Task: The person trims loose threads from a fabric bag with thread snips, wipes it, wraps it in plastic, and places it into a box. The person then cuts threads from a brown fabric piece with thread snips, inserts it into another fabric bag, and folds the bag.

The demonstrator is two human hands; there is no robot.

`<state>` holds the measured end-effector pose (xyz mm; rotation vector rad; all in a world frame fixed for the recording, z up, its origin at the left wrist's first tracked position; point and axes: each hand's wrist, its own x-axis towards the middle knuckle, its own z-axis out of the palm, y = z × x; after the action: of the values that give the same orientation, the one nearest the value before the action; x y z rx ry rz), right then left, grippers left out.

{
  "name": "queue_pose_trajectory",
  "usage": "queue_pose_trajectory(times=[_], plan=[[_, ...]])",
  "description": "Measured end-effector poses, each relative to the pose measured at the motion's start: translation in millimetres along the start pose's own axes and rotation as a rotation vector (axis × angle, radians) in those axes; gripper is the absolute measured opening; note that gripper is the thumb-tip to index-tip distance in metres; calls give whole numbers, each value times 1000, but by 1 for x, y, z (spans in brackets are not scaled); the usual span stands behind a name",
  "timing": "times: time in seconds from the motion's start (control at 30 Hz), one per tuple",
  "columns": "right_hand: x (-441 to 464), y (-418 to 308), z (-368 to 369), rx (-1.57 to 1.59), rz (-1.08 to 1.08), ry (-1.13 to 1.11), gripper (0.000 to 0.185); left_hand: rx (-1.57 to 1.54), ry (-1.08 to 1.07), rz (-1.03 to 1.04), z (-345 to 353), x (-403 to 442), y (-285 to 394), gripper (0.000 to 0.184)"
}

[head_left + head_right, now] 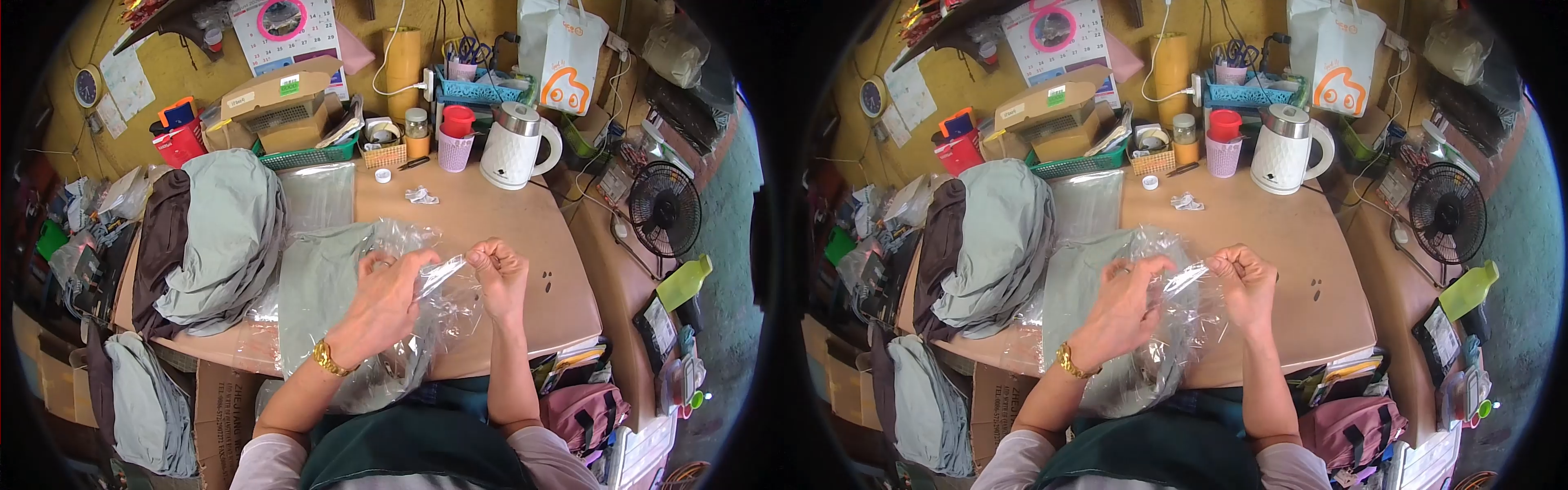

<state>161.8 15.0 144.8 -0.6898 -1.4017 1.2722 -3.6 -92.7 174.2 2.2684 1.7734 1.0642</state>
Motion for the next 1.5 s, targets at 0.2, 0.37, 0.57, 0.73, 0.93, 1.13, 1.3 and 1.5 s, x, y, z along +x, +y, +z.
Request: queue_pose_trajectory(times=[0.2,0.37,0.57,0.73,0.93,1.13,1.3,1.5], plan=[[-1,-1,9,-532,-221,141,4,-72,-207,69,1,-2,-16,32],[-21,-17,32,-637,-615,72,19,-8,9,131,12,2,-6,19],[-9,-15,31,-951,-179,-289,27,268,200,99,28,-6,0,19],[7,10,17,-371,2,-383,54,606,414,48,41,-4,-11,24],[9,1,14,52,300,-697,93,348,510,139,57,-13,-32,33],[9,-6,14,-110,273,-780,102,279,535,226,51,-10,-30,24],[1,5,24,-296,-32,-359,54,279,544,85,49,-11,-16,15],[4,21,5,641,259,-102,29,-331,317,-73,37,-32,-16,16]])
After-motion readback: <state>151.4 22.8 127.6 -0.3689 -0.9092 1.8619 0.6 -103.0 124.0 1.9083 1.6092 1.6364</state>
